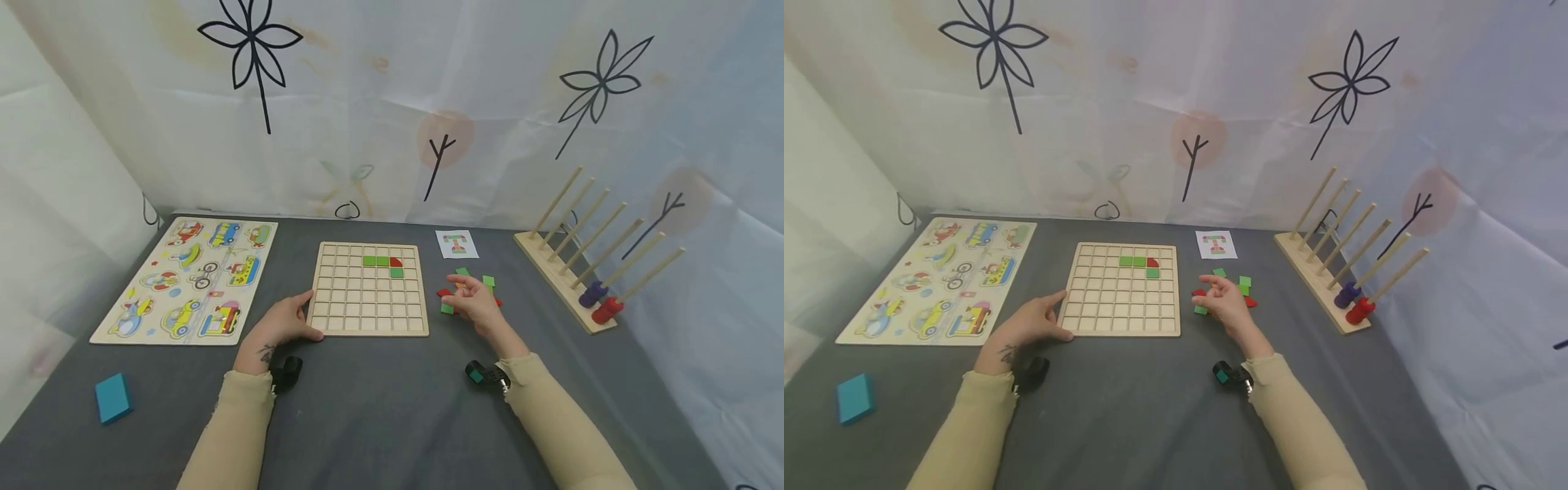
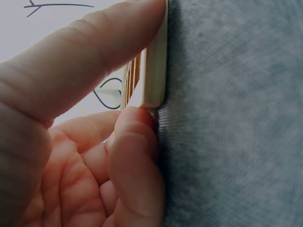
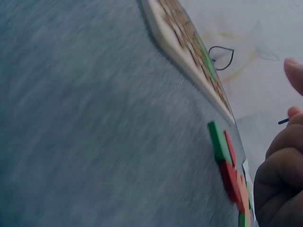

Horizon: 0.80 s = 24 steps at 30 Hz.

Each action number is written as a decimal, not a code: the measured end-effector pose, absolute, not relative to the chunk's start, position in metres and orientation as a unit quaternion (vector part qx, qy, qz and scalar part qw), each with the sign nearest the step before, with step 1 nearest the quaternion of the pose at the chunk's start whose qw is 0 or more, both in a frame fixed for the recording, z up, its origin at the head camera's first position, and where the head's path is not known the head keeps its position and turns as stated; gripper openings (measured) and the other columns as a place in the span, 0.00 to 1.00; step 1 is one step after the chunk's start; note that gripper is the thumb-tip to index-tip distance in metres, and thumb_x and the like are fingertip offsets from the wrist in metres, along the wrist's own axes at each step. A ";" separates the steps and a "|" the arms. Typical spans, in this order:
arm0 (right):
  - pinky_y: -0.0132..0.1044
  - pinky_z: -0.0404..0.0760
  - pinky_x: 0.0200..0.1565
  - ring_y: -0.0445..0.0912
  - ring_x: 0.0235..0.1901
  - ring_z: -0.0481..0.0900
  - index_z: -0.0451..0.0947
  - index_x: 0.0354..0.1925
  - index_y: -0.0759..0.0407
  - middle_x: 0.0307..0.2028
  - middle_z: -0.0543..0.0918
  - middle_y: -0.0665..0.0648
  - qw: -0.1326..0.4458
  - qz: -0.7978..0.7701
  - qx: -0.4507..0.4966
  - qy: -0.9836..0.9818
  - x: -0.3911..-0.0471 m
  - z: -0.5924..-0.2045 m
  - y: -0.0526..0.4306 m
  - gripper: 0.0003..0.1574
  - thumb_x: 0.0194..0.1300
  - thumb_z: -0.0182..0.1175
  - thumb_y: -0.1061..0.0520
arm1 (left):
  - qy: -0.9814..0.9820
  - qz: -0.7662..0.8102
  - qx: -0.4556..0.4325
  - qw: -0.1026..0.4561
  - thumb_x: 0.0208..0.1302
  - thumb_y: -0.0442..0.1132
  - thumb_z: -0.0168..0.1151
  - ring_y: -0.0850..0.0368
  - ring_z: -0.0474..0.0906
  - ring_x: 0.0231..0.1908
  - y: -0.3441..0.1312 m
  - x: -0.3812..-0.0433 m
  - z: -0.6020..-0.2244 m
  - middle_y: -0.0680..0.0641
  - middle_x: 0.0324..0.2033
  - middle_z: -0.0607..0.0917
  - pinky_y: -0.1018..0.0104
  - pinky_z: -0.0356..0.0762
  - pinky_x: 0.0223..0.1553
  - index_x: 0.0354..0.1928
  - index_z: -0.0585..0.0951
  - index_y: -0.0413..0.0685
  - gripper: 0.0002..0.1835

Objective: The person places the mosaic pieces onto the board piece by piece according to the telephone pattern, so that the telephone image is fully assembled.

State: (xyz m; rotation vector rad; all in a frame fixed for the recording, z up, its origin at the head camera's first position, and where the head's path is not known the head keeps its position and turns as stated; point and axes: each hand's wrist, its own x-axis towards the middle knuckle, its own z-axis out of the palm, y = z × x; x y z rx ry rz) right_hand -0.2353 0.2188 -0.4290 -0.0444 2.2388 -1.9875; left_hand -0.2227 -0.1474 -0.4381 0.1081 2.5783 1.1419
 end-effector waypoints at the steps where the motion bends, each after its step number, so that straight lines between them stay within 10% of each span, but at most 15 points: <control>1: 0.29 0.55 0.17 0.36 0.10 0.54 0.62 0.60 0.72 0.12 0.64 0.44 0.077 -0.649 -0.008 0.757 -0.233 -0.431 0.221 0.35 0.54 0.61 0.70 | 0.902 0.400 0.038 0.159 0.39 0.37 0.75 0.57 0.65 0.18 -0.148 -0.223 -0.438 0.48 0.18 0.72 0.66 0.62 0.22 0.69 0.56 0.39 0.54; 24: 0.33 0.58 0.22 0.42 0.16 0.58 0.76 0.50 0.68 0.15 0.62 0.49 0.065 -0.488 0.068 0.868 -0.226 -0.446 0.217 0.28 0.47 0.67 0.68 | 0.902 0.400 0.040 0.158 0.40 0.37 0.75 0.58 0.65 0.18 -0.148 -0.223 -0.440 0.48 0.18 0.72 0.66 0.62 0.22 0.69 0.56 0.39 0.53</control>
